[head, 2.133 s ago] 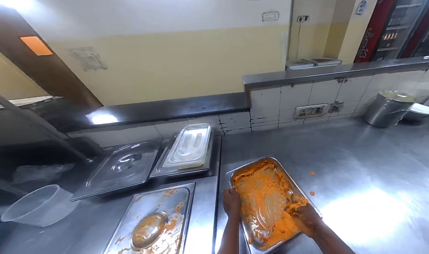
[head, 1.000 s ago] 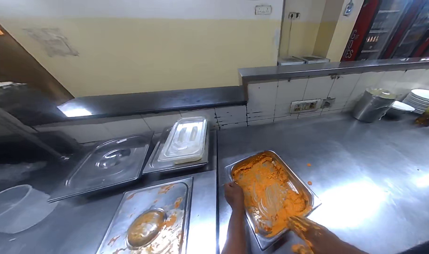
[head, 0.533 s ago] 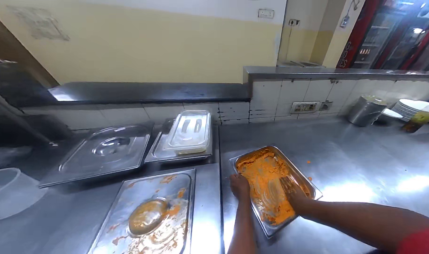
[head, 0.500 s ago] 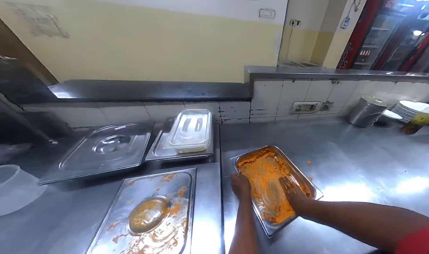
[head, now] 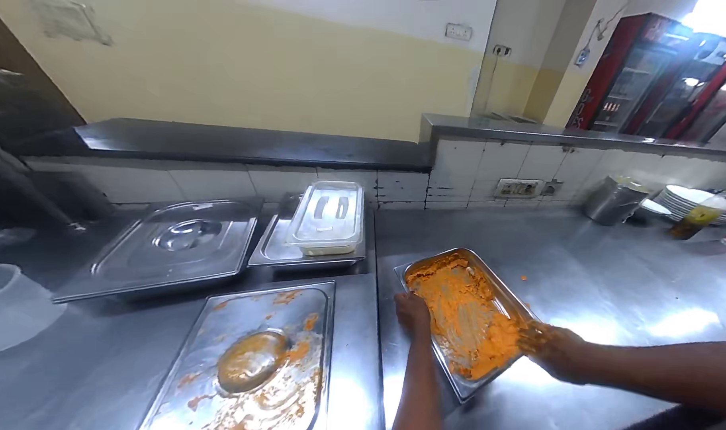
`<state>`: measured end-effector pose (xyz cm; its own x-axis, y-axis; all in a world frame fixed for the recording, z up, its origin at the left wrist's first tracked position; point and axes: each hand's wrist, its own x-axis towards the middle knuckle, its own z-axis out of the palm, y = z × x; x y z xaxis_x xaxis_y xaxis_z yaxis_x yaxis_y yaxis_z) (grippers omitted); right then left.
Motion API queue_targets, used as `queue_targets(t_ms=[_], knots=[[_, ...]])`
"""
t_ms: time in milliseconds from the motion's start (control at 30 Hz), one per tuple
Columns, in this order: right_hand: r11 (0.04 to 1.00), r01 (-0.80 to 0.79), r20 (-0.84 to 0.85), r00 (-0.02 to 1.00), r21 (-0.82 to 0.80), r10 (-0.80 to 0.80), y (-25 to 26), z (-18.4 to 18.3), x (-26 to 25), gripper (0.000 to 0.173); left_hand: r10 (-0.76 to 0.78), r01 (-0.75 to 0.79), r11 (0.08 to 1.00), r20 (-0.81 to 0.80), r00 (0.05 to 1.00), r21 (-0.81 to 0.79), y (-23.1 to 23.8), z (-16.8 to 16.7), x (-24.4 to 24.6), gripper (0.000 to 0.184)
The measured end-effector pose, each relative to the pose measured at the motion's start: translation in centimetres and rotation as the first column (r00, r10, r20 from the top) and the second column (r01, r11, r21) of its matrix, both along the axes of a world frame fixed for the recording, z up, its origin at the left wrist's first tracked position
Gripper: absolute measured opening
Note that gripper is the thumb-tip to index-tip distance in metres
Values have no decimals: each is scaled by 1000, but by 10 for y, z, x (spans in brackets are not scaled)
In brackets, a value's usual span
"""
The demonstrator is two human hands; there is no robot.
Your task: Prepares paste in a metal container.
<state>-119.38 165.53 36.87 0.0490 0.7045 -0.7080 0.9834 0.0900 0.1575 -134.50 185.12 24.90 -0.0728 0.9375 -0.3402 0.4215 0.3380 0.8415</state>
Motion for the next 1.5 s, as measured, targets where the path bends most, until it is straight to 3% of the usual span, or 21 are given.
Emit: queue_targets(t_ms=[100,200,267,367,533,733,833,933,1000,1100,1200,1267,1500], knots=[[984,158,-102,984,86,-149,33,3,9,40,3,-3,1000,0,1000,-2,-1,1,1,38],[853,472,-394,844,222,-365,54,-40,5,51,-10,10,1000,-22,1000,-1,-2,0,1,40],[797,542,-458,799,269,-389,54,-77,-3,61,-18,18,1000,-36,999,-2,-2,1,1,41],[792,515,-454,821,328,-346,45,-111,-8,69,-15,15,1000,-47,999,4,-2,-1,2,42],[889,428,-393,855,165,-339,30,-95,-11,69,29,-28,999,-36,999,22,-3,-7,5,41],[845,317,-513,857,431,-60,-42,-118,-2,85,59,-58,998,-43,997,24,-2,-5,5,39],[881,306,-570,820,362,-51,-65,-97,6,76,53,-52,998,-52,997,32,-2,-6,5,39],[920,352,-654,739,171,-161,-61,-55,29,56,7,-4,1000,-71,997,30,-1,-6,4,40],[878,425,-683,710,221,-172,-41,-34,54,44,-32,36,999,-88,996,38,1,-8,2,40],[784,471,-589,790,404,-171,5,-20,93,51,-70,75,996,-93,993,50,7,-11,1,40],[848,380,-393,891,370,-228,55,-27,122,73,-128,135,989,-119,985,54,17,-13,0,39],[893,331,-305,922,305,-238,91,-30,131,77,-172,177,984,-151,974,23,24,-9,1,40],[970,97,-95,992,224,-77,201,-59,156,47,-182,193,981,-209,961,33,34,-10,2,41]])
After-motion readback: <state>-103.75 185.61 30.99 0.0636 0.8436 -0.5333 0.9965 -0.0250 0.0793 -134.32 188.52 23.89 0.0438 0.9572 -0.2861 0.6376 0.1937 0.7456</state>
